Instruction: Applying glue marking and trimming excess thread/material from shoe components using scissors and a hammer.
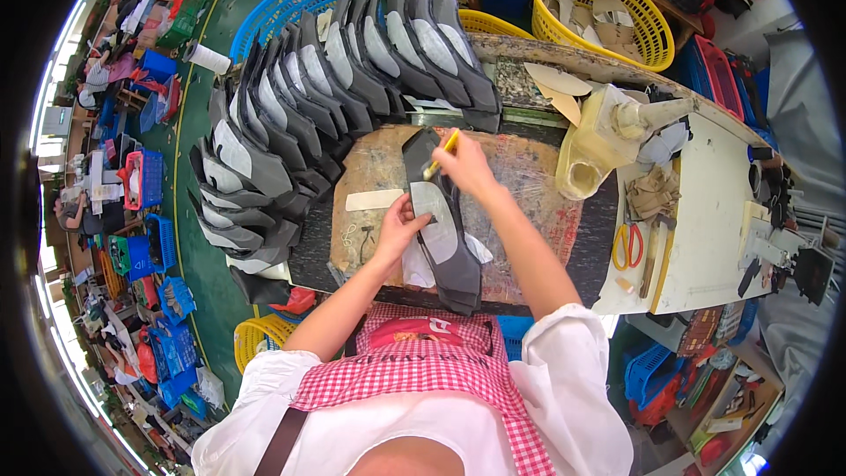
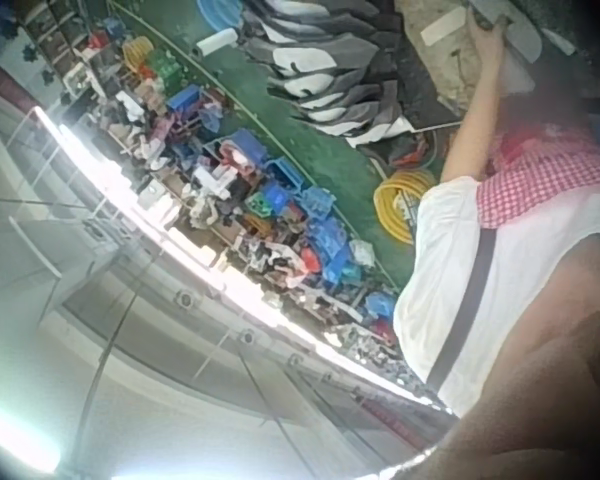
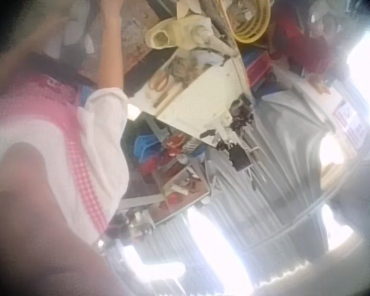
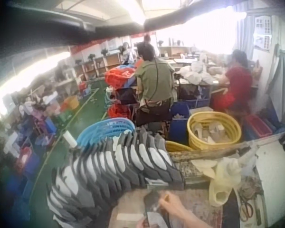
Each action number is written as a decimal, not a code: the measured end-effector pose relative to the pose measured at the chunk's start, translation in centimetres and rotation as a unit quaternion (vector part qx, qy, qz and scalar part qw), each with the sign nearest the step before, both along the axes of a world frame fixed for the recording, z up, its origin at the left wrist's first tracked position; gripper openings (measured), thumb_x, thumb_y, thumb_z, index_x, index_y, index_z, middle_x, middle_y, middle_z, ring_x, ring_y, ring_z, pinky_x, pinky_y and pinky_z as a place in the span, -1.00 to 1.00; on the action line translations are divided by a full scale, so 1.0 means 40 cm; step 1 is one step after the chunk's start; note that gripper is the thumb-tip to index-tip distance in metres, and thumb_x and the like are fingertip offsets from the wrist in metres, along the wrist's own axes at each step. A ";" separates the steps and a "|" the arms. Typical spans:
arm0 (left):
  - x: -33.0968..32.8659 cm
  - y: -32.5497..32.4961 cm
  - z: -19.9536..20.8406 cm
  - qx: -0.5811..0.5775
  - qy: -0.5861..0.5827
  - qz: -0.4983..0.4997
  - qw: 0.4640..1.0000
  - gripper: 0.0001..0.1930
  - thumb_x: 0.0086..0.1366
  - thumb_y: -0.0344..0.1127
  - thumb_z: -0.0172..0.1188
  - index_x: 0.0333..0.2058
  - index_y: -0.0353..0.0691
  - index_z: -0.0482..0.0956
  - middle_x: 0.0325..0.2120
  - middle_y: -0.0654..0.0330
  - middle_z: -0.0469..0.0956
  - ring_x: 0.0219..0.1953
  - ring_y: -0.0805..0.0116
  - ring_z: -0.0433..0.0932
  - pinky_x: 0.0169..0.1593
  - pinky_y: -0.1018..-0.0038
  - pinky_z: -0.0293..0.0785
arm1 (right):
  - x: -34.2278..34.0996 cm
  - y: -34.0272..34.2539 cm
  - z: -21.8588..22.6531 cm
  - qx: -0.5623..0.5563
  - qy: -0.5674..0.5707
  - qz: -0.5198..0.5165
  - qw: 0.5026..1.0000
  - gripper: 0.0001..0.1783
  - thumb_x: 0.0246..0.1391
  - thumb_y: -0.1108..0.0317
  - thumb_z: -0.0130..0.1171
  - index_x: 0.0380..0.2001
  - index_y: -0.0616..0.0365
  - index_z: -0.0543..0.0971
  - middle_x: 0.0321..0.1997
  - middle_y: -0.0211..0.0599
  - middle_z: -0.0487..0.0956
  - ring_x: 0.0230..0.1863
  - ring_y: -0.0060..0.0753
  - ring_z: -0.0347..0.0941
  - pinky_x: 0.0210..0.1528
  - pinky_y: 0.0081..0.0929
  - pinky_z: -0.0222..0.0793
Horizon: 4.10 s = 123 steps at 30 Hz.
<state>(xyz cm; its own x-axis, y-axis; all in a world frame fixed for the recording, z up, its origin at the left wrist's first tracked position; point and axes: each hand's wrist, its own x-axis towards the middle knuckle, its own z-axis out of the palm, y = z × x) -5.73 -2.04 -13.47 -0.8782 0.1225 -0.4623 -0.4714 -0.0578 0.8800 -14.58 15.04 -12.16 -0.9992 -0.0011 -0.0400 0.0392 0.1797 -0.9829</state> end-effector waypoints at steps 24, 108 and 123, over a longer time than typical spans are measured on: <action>-0.003 -0.022 0.050 -0.012 0.049 -0.058 0.997 -0.53 -0.06 -0.56 0.24 -0.15 -0.29 0.27 -0.31 0.22 0.46 -0.22 0.44 0.45 -0.09 0.53 0.37 | 0.465 0.099 -0.044 -0.066 -0.057 -0.044 0.995 -0.91 -0.02 0.43 0.07 -0.48 0.19 0.38 -0.46 -0.29 0.52 -0.50 -0.60 0.39 -0.43 -0.61 0.31; 0.189 -0.071 0.199 0.161 0.127 -0.024 0.978 -0.22 0.03 -0.68 0.09 0.20 -0.17 -0.08 0.13 0.12 0.13 0.13 0.30 0.21 0.09 0.40 0.24 | 0.513 0.147 -0.039 0.068 0.014 0.032 0.997 -0.89 -0.20 0.50 0.14 -0.49 0.18 0.47 -0.54 -0.31 0.49 -0.50 -0.46 0.43 -0.40 -0.51 0.34; -0.174 -0.739 0.317 -0.570 0.376 0.343 0.645 -0.59 0.10 -0.49 0.11 -0.04 -0.34 0.32 -0.08 0.12 0.35 -0.05 0.30 0.36 -0.02 0.46 0.28 | 0.250 0.391 0.087 0.172 0.035 -0.349 0.920 -0.79 0.08 0.25 0.07 -0.48 0.18 0.51 -0.64 -0.52 0.40 -0.64 -0.76 0.21 -0.64 -0.72 0.08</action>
